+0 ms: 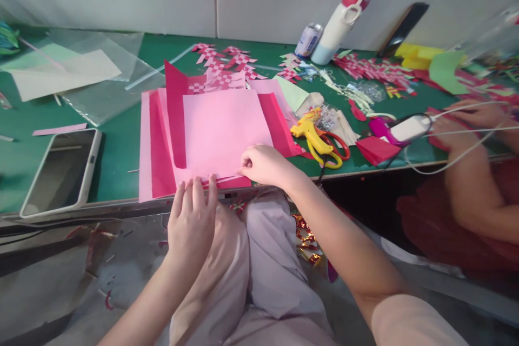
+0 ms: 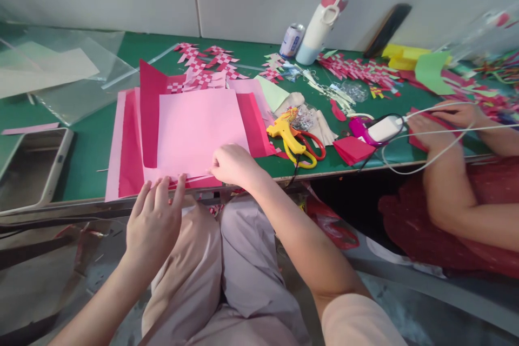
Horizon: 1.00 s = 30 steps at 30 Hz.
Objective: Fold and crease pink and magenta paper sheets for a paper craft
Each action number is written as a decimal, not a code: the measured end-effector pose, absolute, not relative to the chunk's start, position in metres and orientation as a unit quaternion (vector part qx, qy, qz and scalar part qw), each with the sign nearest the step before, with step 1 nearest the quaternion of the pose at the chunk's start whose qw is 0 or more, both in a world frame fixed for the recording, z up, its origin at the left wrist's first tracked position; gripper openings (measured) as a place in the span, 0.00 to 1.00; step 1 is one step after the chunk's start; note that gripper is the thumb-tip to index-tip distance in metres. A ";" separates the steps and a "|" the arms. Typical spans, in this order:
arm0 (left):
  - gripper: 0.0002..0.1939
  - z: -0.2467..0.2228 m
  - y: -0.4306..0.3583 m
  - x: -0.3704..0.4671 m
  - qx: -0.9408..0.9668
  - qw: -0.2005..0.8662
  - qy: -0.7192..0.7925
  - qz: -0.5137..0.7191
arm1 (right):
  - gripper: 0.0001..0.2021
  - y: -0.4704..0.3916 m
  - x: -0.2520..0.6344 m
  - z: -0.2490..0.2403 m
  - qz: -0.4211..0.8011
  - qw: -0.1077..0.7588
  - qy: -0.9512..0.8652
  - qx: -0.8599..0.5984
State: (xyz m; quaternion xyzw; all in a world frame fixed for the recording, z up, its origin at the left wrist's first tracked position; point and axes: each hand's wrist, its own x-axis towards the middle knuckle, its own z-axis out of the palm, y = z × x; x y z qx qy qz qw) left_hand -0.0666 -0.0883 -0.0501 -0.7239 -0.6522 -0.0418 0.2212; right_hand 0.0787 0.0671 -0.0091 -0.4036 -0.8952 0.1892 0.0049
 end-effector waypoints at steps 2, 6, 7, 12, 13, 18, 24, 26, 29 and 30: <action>0.24 -0.049 -0.088 -0.067 -0.725 0.220 -0.651 -0.035 | 0.10 0.067 0.077 -0.009 0.185 -0.001 -0.896 -0.404; 0.25 -0.047 -0.088 -0.069 -0.727 0.197 -0.657 -0.032 | 0.08 0.068 0.075 -0.008 0.189 -0.017 -0.893 -0.408; 0.25 -0.046 -0.088 -0.069 -0.728 0.186 -0.659 -0.038 | 0.08 0.069 0.075 -0.008 0.192 -0.022 -0.891 -0.412; 0.29 -0.043 -0.087 -0.067 -0.731 0.151 -0.662 -0.062 | 0.09 0.072 0.072 -0.006 0.200 -0.045 -0.884 -0.420; 0.29 -0.042 -0.086 -0.067 -0.733 0.156 -0.660 -0.055 | 0.09 0.073 0.072 -0.006 0.200 -0.048 -0.885 -0.419; 0.33 -0.039 -0.081 -0.060 -0.737 0.174 -0.653 -0.015 | 0.11 0.073 0.072 -0.004 0.209 -0.051 -0.883 -0.417; 0.38 -0.037 -0.076 -0.057 -0.738 0.213 -0.638 0.059 | 0.11 0.073 0.075 -0.004 0.222 -0.042 -0.876 -0.426; 0.38 -0.036 -0.075 -0.059 -0.738 0.226 -0.631 0.077 | 0.10 0.073 0.079 -0.004 0.213 -0.017 -0.879 -0.427; 0.35 -0.035 -0.076 -0.062 -0.742 0.232 -0.625 0.067 | 0.05 0.065 0.091 -0.006 0.184 0.074 -0.889 -0.413; 0.33 -0.036 -0.077 -0.063 -0.744 0.228 -0.626 0.054 | 0.02 0.059 0.095 -0.008 0.168 0.113 -0.891 -0.407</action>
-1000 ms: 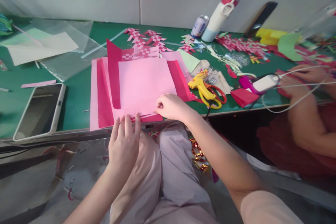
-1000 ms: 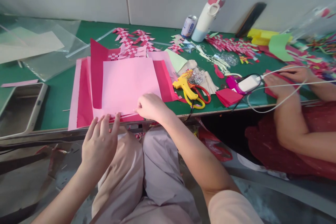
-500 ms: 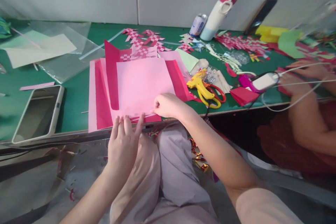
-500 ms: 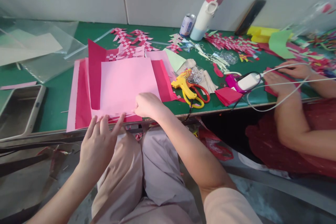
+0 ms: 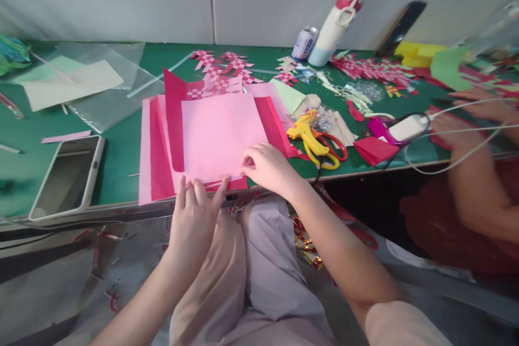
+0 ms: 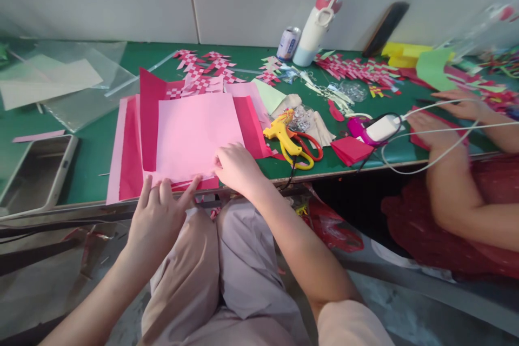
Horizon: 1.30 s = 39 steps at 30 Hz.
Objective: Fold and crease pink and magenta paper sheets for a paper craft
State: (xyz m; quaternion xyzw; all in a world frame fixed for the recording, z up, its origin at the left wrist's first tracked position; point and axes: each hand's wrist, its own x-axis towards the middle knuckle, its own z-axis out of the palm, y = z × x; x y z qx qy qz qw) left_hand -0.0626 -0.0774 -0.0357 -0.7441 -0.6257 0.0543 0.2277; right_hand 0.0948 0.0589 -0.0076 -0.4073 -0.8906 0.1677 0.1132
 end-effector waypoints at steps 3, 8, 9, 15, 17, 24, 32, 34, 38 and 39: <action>0.28 -0.038 -0.082 -0.065 -0.747 0.209 -0.631 0.020 | 0.10 0.026 0.102 -0.014 0.063 0.203 -0.874 -0.438; 0.25 -0.042 -0.088 -0.065 -0.740 0.211 -0.639 0.006 | 0.19 -0.038 0.082 -0.033 0.041 0.154 -0.904 -0.396; 0.25 -0.042 -0.088 -0.066 -0.738 0.213 -0.640 0.006 | 0.22 -0.046 0.075 -0.036 0.045 0.126 -0.904 -0.406; 0.24 -0.041 -0.088 -0.068 -0.739 0.214 -0.639 -0.001 | 0.27 -0.055 0.052 -0.045 0.037 0.071 -0.872 -0.483; 0.24 -0.041 -0.089 -0.067 -0.736 0.224 -0.639 -0.003 | 0.27 -0.053 0.053 -0.044 0.034 0.066 -0.868 -0.491; 0.23 -0.041 -0.089 -0.063 -0.728 0.240 -0.642 0.007 | 0.26 -0.049 0.069 -0.036 0.030 0.036 -0.854 -0.518; 0.24 -0.041 -0.089 -0.064 -0.729 0.243 -0.640 0.012 | 0.29 -0.040 0.092 -0.031 0.012 0.010 -0.841 -0.541; 0.24 -0.041 -0.089 -0.064 -0.729 0.240 -0.642 0.016 | 0.28 -0.037 0.097 -0.031 0.005 0.007 -0.834 -0.552; 0.24 -0.042 -0.090 -0.066 -0.733 0.226 -0.641 0.018 | 0.26 -0.031 0.108 -0.034 -0.010 0.006 -0.820 -0.572; 0.24 -0.042 -0.090 -0.066 -0.735 0.223 -0.640 0.016 | 0.26 -0.030 0.111 -0.035 -0.014 0.007 -0.817 -0.577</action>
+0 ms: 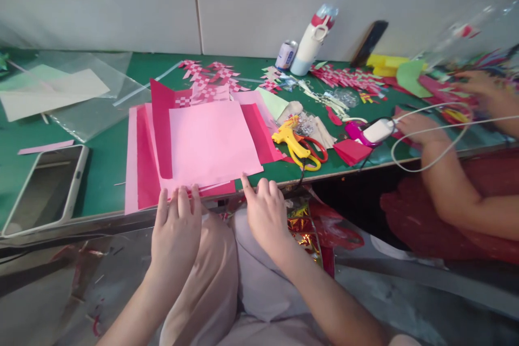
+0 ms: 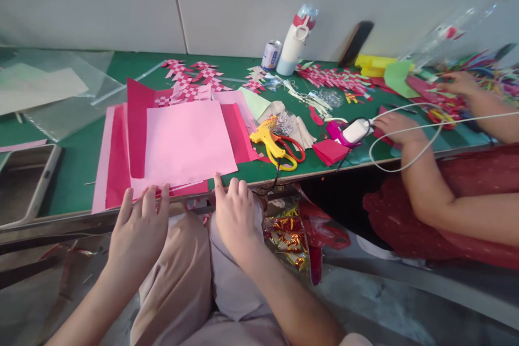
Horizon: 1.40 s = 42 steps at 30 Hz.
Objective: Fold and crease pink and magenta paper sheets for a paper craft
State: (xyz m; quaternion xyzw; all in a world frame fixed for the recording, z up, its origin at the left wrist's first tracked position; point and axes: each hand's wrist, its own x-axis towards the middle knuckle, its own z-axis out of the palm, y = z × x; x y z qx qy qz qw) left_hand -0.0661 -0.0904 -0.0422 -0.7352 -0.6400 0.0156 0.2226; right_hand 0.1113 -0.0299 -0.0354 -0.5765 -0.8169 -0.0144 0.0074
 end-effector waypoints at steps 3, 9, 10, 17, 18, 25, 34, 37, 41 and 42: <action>0.25 -0.043 -0.090 -0.066 -0.737 0.214 -0.641 0.008 | 0.26 -0.025 0.121 -0.037 -0.029 0.004 -0.804 -0.593; 0.25 -0.046 -0.092 -0.068 -0.737 0.186 -0.649 -0.009 | 0.27 -0.018 0.136 -0.032 -0.033 -0.015 -0.785 -0.619; 0.26 -0.046 -0.092 -0.069 -0.737 0.182 -0.651 -0.014 | 0.27 -0.018 0.138 -0.031 -0.031 -0.016 -0.784 -0.620; 0.26 -0.047 -0.095 -0.061 -0.723 0.134 -0.673 -0.074 | 0.26 -0.014 0.140 -0.030 -0.021 -0.017 -0.789 -0.613; 0.27 -0.048 -0.095 -0.055 -0.714 0.127 -0.683 -0.089 | 0.26 -0.014 0.140 -0.030 -0.022 -0.016 -0.790 -0.612; 0.27 -0.054 -0.086 -0.003 -0.779 0.095 -0.611 -0.110 | 0.25 -0.017 0.137 -0.030 -0.039 -0.021 -0.792 -0.609; 0.35 -0.058 -0.088 -0.027 -0.753 0.082 -0.647 -0.094 | 0.26 -0.017 0.135 -0.028 -0.042 -0.028 -0.793 -0.607; 0.35 -0.061 -0.094 -0.041 -0.736 0.110 -0.661 -0.101 | 0.26 -0.017 0.136 -0.029 -0.043 -0.027 -0.793 -0.607; 0.32 -0.064 -0.099 -0.060 -0.722 0.150 -0.665 -0.116 | 0.26 -0.017 0.136 -0.029 -0.044 -0.030 -0.794 -0.606; 0.32 -0.064 -0.100 -0.064 -0.719 0.156 -0.666 -0.120 | 0.26 -0.017 0.136 -0.028 -0.044 -0.030 -0.794 -0.606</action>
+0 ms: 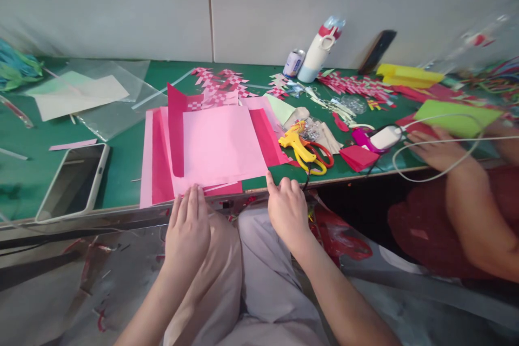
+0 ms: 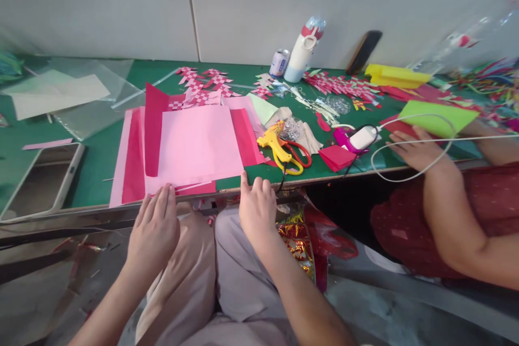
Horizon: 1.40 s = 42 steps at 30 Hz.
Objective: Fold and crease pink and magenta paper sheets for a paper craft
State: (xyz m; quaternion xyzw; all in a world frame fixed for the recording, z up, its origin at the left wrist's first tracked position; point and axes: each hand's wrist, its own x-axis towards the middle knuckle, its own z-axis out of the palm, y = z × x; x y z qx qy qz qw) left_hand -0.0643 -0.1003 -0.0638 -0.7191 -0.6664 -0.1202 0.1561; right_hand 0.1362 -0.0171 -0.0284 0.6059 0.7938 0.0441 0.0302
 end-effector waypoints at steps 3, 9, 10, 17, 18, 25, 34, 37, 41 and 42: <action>0.28 -0.060 -0.102 -0.076 -0.709 0.163 -0.675 -0.121 | 0.26 -0.016 0.136 -0.028 0.043 0.027 0.796 0.603; 0.22 -0.041 -0.093 -0.098 -0.709 0.143 -0.681 -0.111 | 0.22 -0.008 0.133 -0.018 0.030 0.018 0.817 0.576; 0.21 -0.038 -0.090 -0.101 -0.707 0.141 -0.683 -0.118 | 0.21 -0.006 0.131 -0.015 0.031 0.014 0.819 0.573; 0.17 -0.034 -0.080 -0.107 -0.719 0.134 -0.670 -0.130 | 0.17 0.000 0.103 -0.002 0.000 -0.100 0.875 0.473; 0.17 -0.035 -0.080 -0.107 -0.720 0.133 -0.669 -0.131 | 0.17 0.000 0.097 -0.004 -0.018 -0.117 0.893 0.433; 0.19 -0.044 -0.084 -0.108 -0.722 0.124 -0.668 -0.131 | 0.13 -0.001 0.074 -0.031 -0.054 -0.128 0.933 0.333; 0.14 -0.047 -0.079 -0.119 -0.704 0.073 -0.674 -0.211 | 0.12 0.005 0.076 -0.037 -0.082 -0.167 0.927 0.325; 0.10 -0.039 -0.076 -0.123 -0.704 0.033 -0.662 -0.256 | 0.08 0.008 0.074 -0.035 -0.098 -0.166 0.929 0.316; 0.09 -0.020 -0.072 -0.125 -0.682 -0.032 -0.652 -0.329 | 0.04 0.014 0.076 -0.024 -0.131 -0.209 0.920 0.304; 0.11 -0.014 -0.071 -0.125 -0.674 -0.048 -0.653 -0.342 | 0.04 0.015 0.078 -0.018 -0.143 -0.228 0.915 0.301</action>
